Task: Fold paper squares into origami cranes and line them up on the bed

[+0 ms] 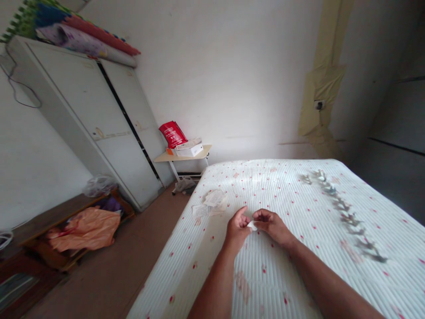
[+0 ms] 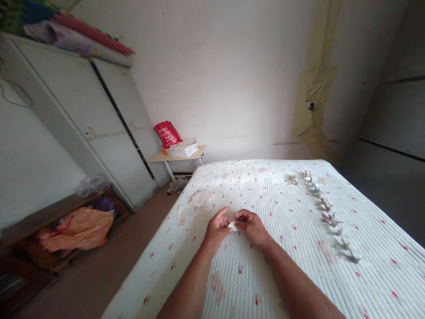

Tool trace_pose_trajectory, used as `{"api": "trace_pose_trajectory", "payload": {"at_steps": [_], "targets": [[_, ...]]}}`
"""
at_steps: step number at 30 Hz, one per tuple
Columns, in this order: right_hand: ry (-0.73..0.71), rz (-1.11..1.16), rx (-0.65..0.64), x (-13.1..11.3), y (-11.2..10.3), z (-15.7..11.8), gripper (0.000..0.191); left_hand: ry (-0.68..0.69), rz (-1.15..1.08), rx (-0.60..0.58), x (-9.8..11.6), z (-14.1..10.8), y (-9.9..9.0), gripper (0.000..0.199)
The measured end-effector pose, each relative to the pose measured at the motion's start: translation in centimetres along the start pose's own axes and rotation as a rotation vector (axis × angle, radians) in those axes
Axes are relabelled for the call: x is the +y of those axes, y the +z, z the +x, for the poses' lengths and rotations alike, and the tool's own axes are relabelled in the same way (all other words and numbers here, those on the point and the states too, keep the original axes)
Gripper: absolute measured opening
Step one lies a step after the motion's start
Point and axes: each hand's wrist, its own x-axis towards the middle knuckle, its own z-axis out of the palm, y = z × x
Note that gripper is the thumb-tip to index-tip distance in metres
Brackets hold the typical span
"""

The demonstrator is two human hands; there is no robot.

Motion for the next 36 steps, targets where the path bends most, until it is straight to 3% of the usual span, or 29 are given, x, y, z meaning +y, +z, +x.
{"api": "trace_pose_trajectory", "payload": {"at_steps": [7,12,26,32,36], "targets": [[0.051,-0.157,-0.065,0.3,-0.7,0.1,0.008,-0.043,0.191,-0.063,-0.9,0.2,-0.9,0.062],[0.024,-0.286,-0.038,0.5,-0.6,0.1,0.002,-0.089,0.215,-0.026,-0.7,0.4,-1.3,0.054],[0.068,-0.054,-0.002,0.7,-0.6,0.2,0.014,-0.147,0.133,0.018,0.3,0.3,-1.6,0.051],[0.022,-0.067,0.02,-0.4,-0.1,-0.2,0.017,-0.109,0.293,0.089,0.7,0.0,-0.9,0.018],[-0.015,-0.088,0.015,-0.5,0.2,-0.3,0.016,-0.08,0.337,0.096,0.8,-0.1,-0.9,0.017]]}}
